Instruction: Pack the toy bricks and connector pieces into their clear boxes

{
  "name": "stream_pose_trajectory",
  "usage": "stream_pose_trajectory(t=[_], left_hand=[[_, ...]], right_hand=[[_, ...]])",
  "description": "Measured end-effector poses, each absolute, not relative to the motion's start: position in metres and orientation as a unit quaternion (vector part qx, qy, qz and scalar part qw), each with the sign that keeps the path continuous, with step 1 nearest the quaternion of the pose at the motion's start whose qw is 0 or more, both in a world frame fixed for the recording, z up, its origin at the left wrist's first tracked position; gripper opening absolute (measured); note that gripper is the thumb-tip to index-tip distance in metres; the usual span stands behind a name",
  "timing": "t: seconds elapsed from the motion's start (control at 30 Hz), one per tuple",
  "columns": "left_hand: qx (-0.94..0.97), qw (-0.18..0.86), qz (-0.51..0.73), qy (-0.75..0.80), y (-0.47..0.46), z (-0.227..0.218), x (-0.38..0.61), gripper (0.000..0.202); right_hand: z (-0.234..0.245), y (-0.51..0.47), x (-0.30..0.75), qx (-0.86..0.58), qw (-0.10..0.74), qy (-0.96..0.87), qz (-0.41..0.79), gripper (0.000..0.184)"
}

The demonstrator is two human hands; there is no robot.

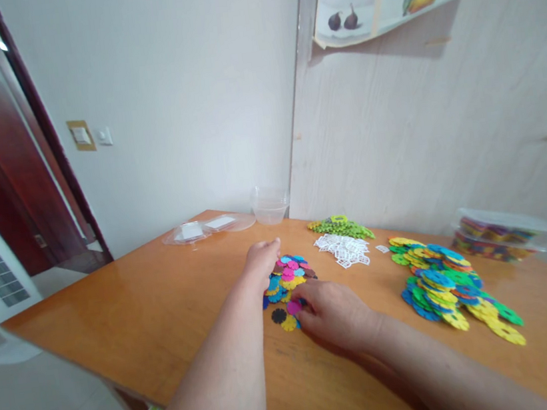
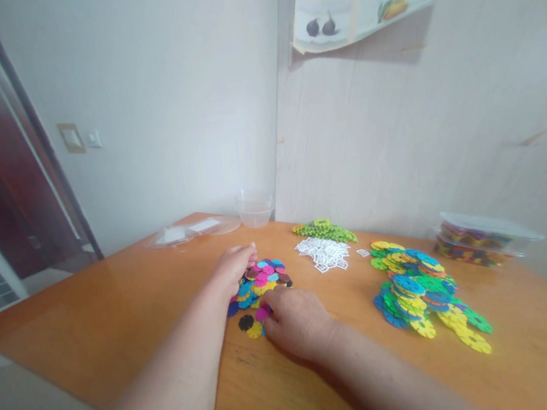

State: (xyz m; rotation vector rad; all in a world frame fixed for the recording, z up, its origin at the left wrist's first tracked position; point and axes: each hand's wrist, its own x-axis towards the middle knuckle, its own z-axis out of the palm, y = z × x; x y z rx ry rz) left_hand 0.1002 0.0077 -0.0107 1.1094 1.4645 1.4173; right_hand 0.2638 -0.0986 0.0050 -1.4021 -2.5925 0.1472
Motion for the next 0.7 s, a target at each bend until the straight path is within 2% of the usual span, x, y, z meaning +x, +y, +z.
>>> stream_pose_trajectory(t=[0.2, 0.33, 0.47, 0.7], left_hand=[[0.452, 0.364, 0.565, 0.587, 0.011, -0.015, 0.093, 0.031], [0.505, 0.264, 0.557, 0.604, 0.015, -0.02, 0.08, 0.039], [0.596, 0.166, 0.459, 0.638, 0.014, -0.021, 0.072, 0.053], [0.674, 0.23, 0.386, 0.586, 0.004, -0.017, 0.084, 0.071]], right_hand=[[0.011, -0.1, 0.266, -0.489, 0.11, -0.864, 0.055, 0.018], [0.024, -0.09, 0.286, -0.495, 0.164, -0.847, 0.101, 0.017], [0.028, -0.079, 0.318, -0.536, 0.189, -0.81, 0.142, 0.021], [0.015, -0.09, 0.34, -0.551, 0.177, -0.803, 0.146, 0.022]])
